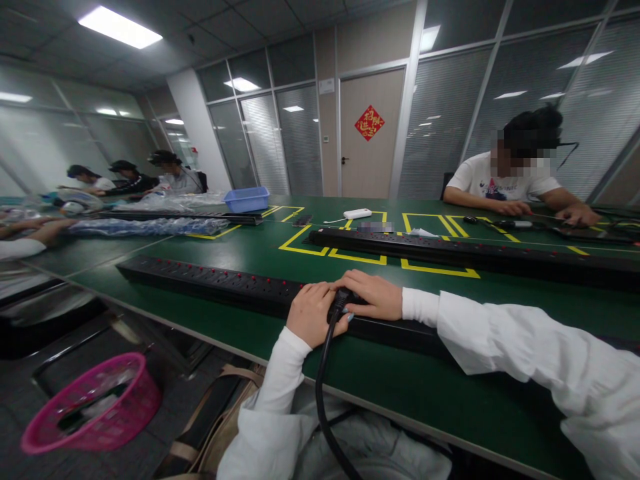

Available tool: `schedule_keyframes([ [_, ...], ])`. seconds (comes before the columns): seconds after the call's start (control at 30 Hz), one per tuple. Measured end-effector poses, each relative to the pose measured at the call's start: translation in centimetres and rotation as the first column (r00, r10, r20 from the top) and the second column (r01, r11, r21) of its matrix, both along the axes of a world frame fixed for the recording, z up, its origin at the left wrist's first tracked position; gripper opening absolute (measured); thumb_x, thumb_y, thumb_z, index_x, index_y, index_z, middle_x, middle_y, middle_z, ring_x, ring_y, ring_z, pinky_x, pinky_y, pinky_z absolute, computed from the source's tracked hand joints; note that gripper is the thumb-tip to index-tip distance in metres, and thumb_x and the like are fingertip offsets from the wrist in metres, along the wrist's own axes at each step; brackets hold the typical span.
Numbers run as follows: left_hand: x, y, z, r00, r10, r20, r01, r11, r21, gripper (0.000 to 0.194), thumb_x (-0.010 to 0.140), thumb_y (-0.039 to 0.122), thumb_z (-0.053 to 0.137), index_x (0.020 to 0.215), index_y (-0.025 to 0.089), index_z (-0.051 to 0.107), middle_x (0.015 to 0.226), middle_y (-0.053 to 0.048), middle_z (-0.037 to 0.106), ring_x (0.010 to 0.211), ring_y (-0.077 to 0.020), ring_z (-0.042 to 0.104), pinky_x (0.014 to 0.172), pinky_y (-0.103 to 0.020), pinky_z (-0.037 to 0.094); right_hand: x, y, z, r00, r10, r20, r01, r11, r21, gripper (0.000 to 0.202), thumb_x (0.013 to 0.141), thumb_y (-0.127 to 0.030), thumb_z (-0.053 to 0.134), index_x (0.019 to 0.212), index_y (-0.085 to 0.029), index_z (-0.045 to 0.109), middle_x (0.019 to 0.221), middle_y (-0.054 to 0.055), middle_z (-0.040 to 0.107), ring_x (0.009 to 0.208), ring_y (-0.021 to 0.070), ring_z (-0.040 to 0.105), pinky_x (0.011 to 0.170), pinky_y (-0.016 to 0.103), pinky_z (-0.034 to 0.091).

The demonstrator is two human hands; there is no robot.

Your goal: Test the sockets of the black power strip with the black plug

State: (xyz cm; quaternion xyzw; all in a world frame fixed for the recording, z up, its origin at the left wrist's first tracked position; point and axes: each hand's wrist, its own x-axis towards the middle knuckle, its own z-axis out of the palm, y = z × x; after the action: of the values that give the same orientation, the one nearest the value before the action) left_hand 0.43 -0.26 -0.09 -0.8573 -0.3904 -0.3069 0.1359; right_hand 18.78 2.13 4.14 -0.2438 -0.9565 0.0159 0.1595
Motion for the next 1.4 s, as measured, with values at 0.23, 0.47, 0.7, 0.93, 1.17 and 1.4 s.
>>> schedule_keyframes([
  [0.23, 0.02, 0.11, 0.03, 1.0, 0.003, -0.004, -0.003, 1.0, 0.015, 0.04, 0.072, 0.048, 0.048, 0.095, 0.017, 0.054, 0.095, -0.009, 0.059, 0.092, -0.023, 0.053, 0.082, -0.039, 0.04, -0.02, 0.02, -0.07, 1.0, 0.005, -0.001, -0.005, 1.0, 0.0, 0.041, 0.081, -0.039, 0.042, 0.116, -0.017, 0.04, 0.101, 0.01, 0.046, 0.092, 0.0202, 0.042, 0.074, 0.034, 0.043],
  [0.47, 0.22, -0.03, 0.24, 1.0, 0.007, 0.011, -0.008, 1.0, 0.011, 0.049, 0.069, 0.058, 0.047, 0.094, 0.017, 0.055, 0.094, -0.009, 0.06, 0.092, -0.0239, 0.053, 0.082, -0.039, 0.04, -0.04, -0.11, 0.17, 1.0, 0.01, -0.002, -0.01, 1.0, -0.006, 0.04, 0.081, -0.04, 0.042, 0.115, -0.017, 0.04, 0.1, 0.009, 0.046, 0.092, 0.0201, 0.043, 0.074, 0.034, 0.043],
  [0.7, 0.48, -0.23, 0.35, 0.999, 0.033, 0.038, -0.034, 0.999, 0.01, 0.043, 0.071, 0.053, 0.048, 0.092, 0.016, 0.056, 0.093, -0.009, 0.06, 0.092, -0.0228, 0.054, 0.082, -0.038, 0.039, -0.05, -0.13, 0.2, 1.0, 0.012, -0.01, -0.013, 1.0, -0.019, 0.04, 0.082, -0.04, 0.042, 0.115, -0.017, 0.04, 0.101, 0.01, 0.046, 0.093, 0.0201, 0.042, 0.075, 0.034, 0.043],
  [0.93, 0.41, -0.2, 0.26, 0.999, 0.03, 0.022, -0.031, 0.999, 0.023, 0.041, 0.068, 0.049, 0.05, 0.093, 0.017, 0.055, 0.091, -0.009, 0.059, 0.091, -0.0236, 0.053, 0.08, -0.039, 0.04, -0.08, -0.15, 0.19, 1.0, -0.001, -0.007, 0.001, 1.0, -0.026, 0.039, 0.082, -0.04, 0.043, 0.114, -0.018, 0.041, 0.101, 0.01, 0.046, 0.093, 0.0203, 0.042, 0.073, 0.033, 0.043],
  [1.17, 0.4, -0.22, 0.27, 0.999, 0.035, 0.005, -0.035, 0.999, 0.006, 0.039, 0.066, 0.045, 0.051, 0.092, 0.017, 0.054, 0.09, -0.008, 0.059, 0.091, -0.0237, 0.053, 0.081, -0.039, 0.04, -0.05, -0.05, 0.09, 1.0, 0.003, -0.005, -0.003, 1.0, -0.022, 0.04, 0.082, -0.04, 0.042, 0.115, -0.017, 0.04, 0.102, 0.01, 0.045, 0.093, 0.0202, 0.042, 0.075, 0.034, 0.042],
  [1.4, 0.47, -0.2, 0.23, 0.999, 0.045, 0.005, -0.045, 0.999, 0.0, 0.039, 0.065, 0.044, 0.051, 0.093, 0.016, 0.054, 0.091, -0.008, 0.058, 0.091, -0.0239, 0.053, 0.082, -0.039, 0.039, -0.04, -0.06, 0.1, 1.0, 0.014, -0.017, -0.015, 1.0, -0.02, 0.039, 0.082, -0.039, 0.042, 0.114, -0.017, 0.04, 0.101, 0.01, 0.045, 0.092, 0.0196, 0.043, 0.075, 0.034, 0.042],
])
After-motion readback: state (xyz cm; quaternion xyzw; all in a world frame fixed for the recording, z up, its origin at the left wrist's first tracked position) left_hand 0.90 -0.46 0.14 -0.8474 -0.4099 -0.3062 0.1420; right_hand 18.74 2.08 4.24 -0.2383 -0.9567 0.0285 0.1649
